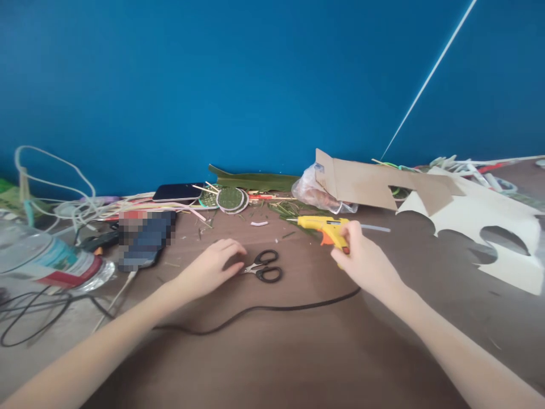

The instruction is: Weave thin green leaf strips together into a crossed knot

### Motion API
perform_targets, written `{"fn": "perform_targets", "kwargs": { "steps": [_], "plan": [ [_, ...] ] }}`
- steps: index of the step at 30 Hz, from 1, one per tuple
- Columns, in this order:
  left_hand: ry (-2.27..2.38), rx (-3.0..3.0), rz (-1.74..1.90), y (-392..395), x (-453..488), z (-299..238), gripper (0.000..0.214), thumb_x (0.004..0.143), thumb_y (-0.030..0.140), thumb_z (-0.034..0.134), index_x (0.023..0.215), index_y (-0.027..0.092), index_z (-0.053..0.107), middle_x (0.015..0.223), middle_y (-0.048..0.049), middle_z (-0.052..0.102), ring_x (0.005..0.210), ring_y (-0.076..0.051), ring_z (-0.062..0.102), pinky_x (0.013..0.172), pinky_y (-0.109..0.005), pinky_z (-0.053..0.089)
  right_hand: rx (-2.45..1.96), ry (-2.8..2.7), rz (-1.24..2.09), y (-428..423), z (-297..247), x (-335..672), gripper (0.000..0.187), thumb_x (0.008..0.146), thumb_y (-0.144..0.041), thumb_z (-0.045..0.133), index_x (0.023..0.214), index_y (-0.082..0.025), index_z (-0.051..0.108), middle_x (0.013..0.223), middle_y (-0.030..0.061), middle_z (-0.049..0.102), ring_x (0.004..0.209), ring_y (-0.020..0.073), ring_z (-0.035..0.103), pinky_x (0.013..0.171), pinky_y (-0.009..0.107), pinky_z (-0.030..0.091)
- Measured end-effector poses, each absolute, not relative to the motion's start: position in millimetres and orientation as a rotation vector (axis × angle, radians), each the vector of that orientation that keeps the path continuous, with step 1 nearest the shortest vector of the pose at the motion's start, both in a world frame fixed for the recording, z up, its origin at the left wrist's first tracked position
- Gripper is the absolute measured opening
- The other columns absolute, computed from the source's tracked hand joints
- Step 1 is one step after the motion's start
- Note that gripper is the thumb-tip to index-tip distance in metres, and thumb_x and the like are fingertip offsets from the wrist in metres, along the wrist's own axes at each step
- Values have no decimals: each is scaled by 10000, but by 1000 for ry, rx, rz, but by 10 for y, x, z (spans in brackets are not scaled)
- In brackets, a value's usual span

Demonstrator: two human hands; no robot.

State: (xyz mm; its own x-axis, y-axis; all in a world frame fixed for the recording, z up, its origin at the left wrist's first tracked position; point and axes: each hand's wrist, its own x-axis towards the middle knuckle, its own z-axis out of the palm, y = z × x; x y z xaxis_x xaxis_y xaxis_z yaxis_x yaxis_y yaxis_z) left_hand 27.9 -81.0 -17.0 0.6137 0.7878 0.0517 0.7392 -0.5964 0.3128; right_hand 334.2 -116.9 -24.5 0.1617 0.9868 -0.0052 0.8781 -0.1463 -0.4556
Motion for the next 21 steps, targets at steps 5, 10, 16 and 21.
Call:
{"fn": "perform_targets", "kwargs": {
  "steps": [5, 10, 16, 21],
  "plan": [
    [1103, 2660, 301, -467, 516, -349, 237, 835, 135, 433, 1034, 171, 557, 1106, -53, 591, 1051, -188, 516, 949, -324, 398, -2201, -1685, 400, -1292, -461, 3646, 219, 725, -353, 414, 853, -265, 259, 720, -10, 607, 572, 225, 600, 565, 326, 417],
    [1198, 2664, 367, -31, 644, -472, 348, 817, 115, 420, 1145, 165, 522, 1224, -71, 536, 1137, -225, 470, 992, -390, 365, -2440, -1620, 311, -1354, -508, 3654, 215, 749, -411, 376, 873, -260, 286, 623, -8, 552, 526, 244, 581, 518, 320, 393],
    [1297, 2661, 446, 228, 656, -455, 319, 820, 108, 422, 1118, 107, 538, 1169, -123, 558, 1122, -234, 486, 1003, -379, 353, -2625, -1606, 232, -1314, -405, 3594, 300, 802, -443, 296, 987, -213, 348, 571, 23, 530, 508, 262, 568, 498, 323, 378],
    [1231, 2698, 462, 14, 675, -324, 263, 831, 97, 429, 1057, 152, 551, 1157, -75, 561, 1111, -211, 481, 994, -356, 351, -2659, -1670, 214, -1254, -310, 3626, 278, 811, -445, 294, 950, -216, 372, 619, 58, 559, 561, 284, 586, 511, 335, 379]
  ]
}}
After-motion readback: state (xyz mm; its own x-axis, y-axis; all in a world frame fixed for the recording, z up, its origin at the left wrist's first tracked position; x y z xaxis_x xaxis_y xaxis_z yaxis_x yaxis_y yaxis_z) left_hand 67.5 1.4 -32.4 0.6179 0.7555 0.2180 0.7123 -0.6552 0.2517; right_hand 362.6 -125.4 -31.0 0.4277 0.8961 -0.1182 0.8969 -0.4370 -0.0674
